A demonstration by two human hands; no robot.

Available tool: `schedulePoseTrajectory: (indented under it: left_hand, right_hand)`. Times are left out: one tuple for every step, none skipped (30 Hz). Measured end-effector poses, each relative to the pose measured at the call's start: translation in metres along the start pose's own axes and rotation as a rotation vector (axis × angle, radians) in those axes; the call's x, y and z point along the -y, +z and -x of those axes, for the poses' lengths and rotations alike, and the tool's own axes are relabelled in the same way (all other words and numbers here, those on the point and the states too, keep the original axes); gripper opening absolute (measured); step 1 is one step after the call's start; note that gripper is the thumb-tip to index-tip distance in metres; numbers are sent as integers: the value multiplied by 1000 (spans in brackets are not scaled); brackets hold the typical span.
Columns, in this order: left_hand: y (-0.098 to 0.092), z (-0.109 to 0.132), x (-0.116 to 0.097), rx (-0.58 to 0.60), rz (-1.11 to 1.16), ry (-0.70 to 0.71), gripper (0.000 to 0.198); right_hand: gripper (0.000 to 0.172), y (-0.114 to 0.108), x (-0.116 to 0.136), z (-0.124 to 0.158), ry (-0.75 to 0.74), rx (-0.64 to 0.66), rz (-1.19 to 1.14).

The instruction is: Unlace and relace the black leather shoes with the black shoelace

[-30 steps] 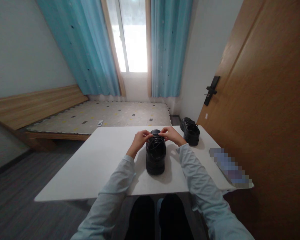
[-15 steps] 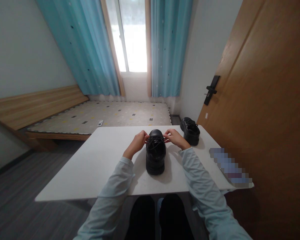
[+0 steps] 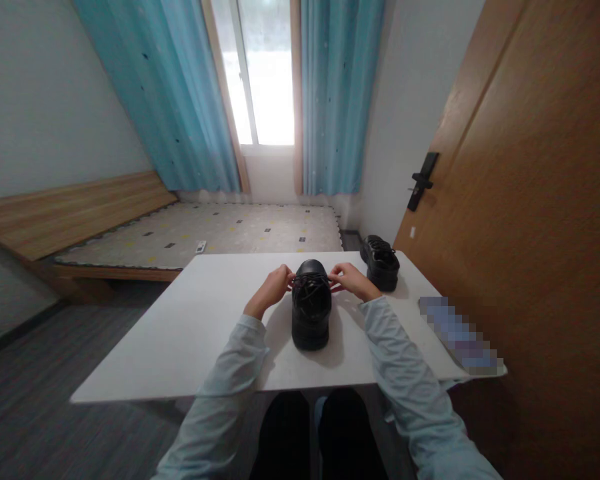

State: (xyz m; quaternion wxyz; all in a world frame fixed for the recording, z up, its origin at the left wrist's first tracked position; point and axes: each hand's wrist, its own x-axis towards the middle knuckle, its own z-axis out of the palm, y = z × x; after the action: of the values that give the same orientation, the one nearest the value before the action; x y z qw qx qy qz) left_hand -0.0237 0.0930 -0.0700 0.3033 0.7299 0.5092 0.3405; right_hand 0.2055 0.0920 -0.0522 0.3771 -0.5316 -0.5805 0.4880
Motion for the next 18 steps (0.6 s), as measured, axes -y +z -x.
schedulePoseTrajectory:
  left_hand:
    - [0,0,0,7,-22,-5,18]
    - [1,-1,1,10,-47,-3,18]
    - [1,-1,1,11,-77,7,18]
    - [1,-1,0,8,-114,26,18]
    - [1,-1,0,3,-156,48,17]
    - [0,-1,-1,-5,-200,73,17]
    - [0,-1,-3,-19,-241,98,16]
    - [-1,-1,-4,-38,-275,122,15]
    - [-2,0,-6,-57,-297,142,14]
    - [-3,0,-8,-75,-302,158,14]
    - [-3,0,-10,-94,-291,168,12]
    - [-4,0,-11,-113,-271,177,11]
    - [-4,1,-13,-133,-249,190,10]
    - [-4,1,-15,-152,-227,207,10]
    - [-4,1,-17,-168,-206,229,10]
    - [-4,1,-19,-180,-189,253,12]
    - [-3,1,-21,-185,-176,277,13]
    - [-3,1,-22,-183,-169,296,15]
  right_hand:
    - [24,0,1,1,-2,5,0]
    - [23,0,2,1,-4,9,2]
    - [22,-1,3,2,-5,11,9]
    - [20,-1,5,3,-6,11,19]
    - [19,-1,6,3,-7,10,32]
    - [17,-2,8,3,-9,8,45]
    - [16,-2,10,3,-13,8,56]
    - [15,-2,11,3,-21,8,65]
    - [14,-1,12,3,-30,9,73]
    - [13,-1,12,3,-42,7,80]
    - [12,0,12,2,-55,2,89]
    - [11,1,12,1,-69,-4,100]
    - [9,2,11,0,-86,-13,112]
    - [8,2,10,-1,-105,-24,126]
    - [6,3,9,-2,-129,-39,142]
    - [5,4,9,-2,-159,-57,162]
    - [5,4,9,-3,-197,-76,186]
    - [5,4,10,-3,-242,-93,211]
